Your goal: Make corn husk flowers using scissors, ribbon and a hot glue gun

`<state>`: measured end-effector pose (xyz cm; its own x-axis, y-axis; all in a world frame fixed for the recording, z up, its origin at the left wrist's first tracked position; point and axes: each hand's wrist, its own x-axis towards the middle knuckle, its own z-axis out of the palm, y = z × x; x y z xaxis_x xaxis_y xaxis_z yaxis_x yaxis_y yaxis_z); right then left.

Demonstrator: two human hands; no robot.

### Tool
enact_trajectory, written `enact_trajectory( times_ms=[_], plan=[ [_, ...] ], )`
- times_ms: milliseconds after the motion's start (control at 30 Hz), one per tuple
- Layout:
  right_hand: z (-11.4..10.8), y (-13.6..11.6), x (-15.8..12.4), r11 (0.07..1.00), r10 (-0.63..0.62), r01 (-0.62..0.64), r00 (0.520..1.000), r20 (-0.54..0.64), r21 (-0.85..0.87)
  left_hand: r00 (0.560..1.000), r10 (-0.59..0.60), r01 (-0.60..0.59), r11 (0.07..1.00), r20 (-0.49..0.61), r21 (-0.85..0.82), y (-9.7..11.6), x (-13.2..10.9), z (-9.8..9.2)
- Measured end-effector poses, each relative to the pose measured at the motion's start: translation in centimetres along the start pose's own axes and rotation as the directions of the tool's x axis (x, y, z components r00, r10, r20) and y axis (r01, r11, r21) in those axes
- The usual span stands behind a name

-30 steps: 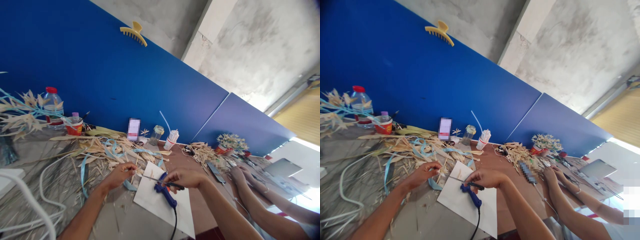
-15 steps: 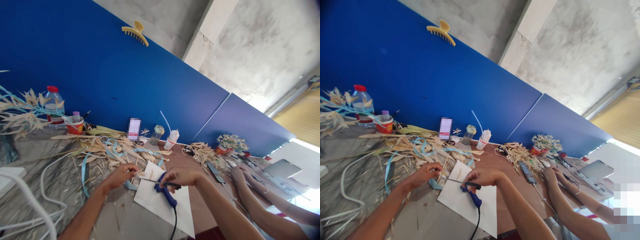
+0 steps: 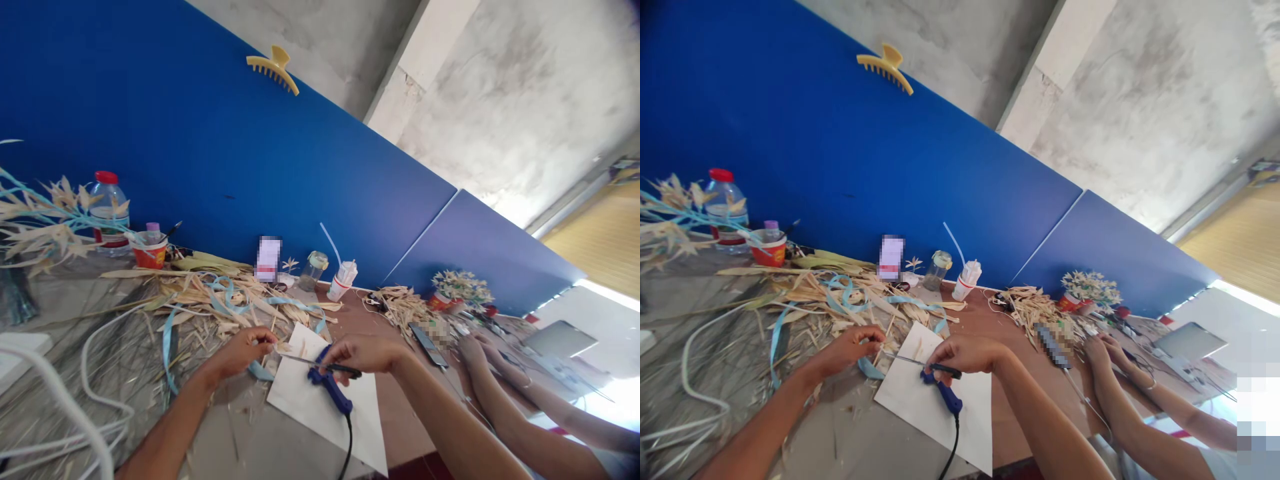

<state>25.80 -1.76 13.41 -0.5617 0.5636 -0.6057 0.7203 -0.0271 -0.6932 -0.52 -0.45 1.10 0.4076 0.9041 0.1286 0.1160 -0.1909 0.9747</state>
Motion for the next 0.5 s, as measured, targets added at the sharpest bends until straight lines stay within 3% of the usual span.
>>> enact_trajectory(
  times_ms=[500],
  plan=[
    [0.18, -0.21, -0.21, 0.999, -0.046, 0.046, 0.999, -0.023, -0.008, 1.0, 0.0, -0.001, 1.0, 0.019, 0.026, 0.17, -0.06, 0.04]
  ],
)
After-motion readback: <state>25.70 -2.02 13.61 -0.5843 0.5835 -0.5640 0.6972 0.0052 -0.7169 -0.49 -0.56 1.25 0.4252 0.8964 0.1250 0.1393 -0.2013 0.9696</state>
